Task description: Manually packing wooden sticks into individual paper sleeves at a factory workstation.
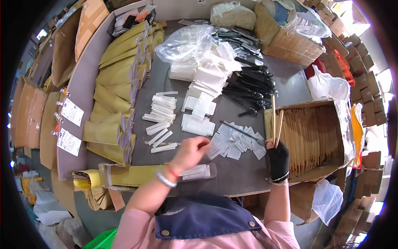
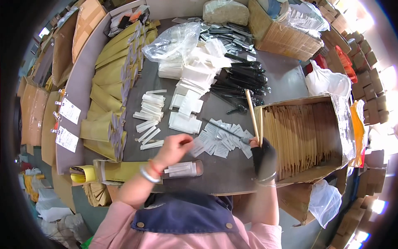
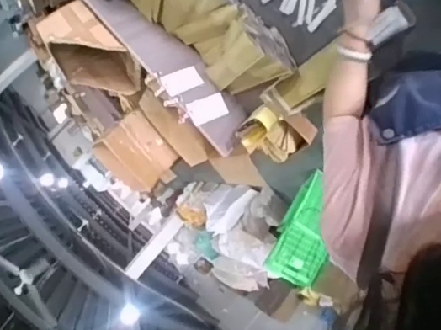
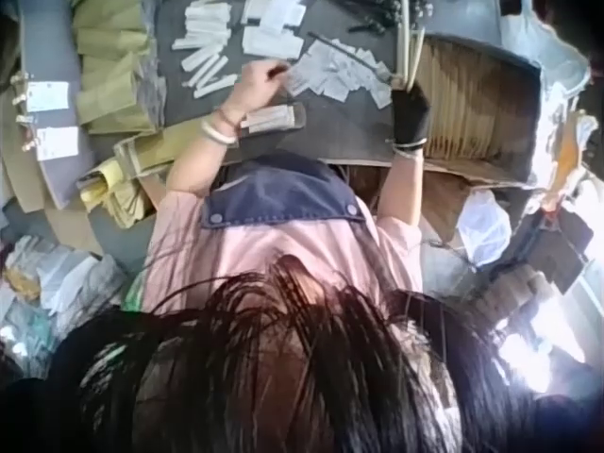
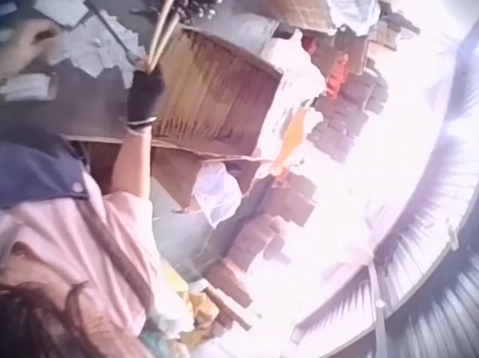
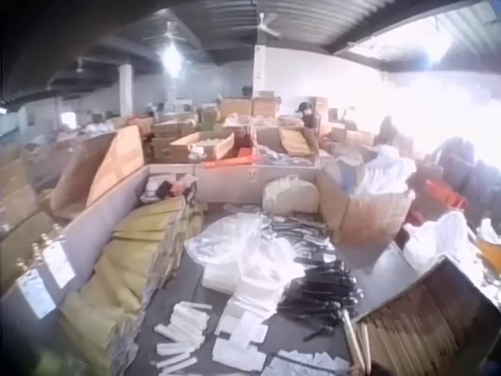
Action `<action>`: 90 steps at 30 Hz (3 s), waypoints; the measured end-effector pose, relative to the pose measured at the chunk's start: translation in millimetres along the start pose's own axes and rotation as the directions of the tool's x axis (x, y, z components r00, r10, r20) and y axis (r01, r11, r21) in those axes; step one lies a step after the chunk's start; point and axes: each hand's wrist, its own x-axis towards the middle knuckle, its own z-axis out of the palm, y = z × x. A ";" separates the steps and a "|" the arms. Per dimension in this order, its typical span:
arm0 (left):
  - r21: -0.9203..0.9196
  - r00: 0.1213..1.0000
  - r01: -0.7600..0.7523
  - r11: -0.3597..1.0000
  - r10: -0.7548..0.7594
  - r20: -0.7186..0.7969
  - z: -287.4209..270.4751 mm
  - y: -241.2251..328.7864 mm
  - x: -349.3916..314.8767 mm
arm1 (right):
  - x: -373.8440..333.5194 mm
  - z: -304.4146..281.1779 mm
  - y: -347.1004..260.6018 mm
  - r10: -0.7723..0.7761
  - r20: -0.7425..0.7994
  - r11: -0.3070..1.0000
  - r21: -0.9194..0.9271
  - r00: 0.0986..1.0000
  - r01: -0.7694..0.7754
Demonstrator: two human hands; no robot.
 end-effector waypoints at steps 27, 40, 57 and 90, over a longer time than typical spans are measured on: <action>0.535 0.978 -0.186 0.824 0.210 0.016 -57.7 -54.7 -137.0 | -67.0 94.2 22.5 -0.314 0.759 0.561 -0.336 0.570 0.757; 0.510 0.978 -0.184 0.840 0.207 0.011 -32.8 -45.9 -122.5 | -97.1 147.6 2.9 -0.180 0.592 0.970 -0.025 0.786 0.241; 0.676 0.900 -0.434 0.596 0.320 0.296 -67.0 39.9 -92.0 | -61.0 105.2 -80.9 -0.487 0.682 0.553 -0.242 0.545 0.797; 0.341 0.892 0.154 0.927 0.017 -0.452 -40.2 -77.7 -126.1 | -85.9 168.4 -38.0 -0.443 0.710 0.654 -0.162 0.548 0.739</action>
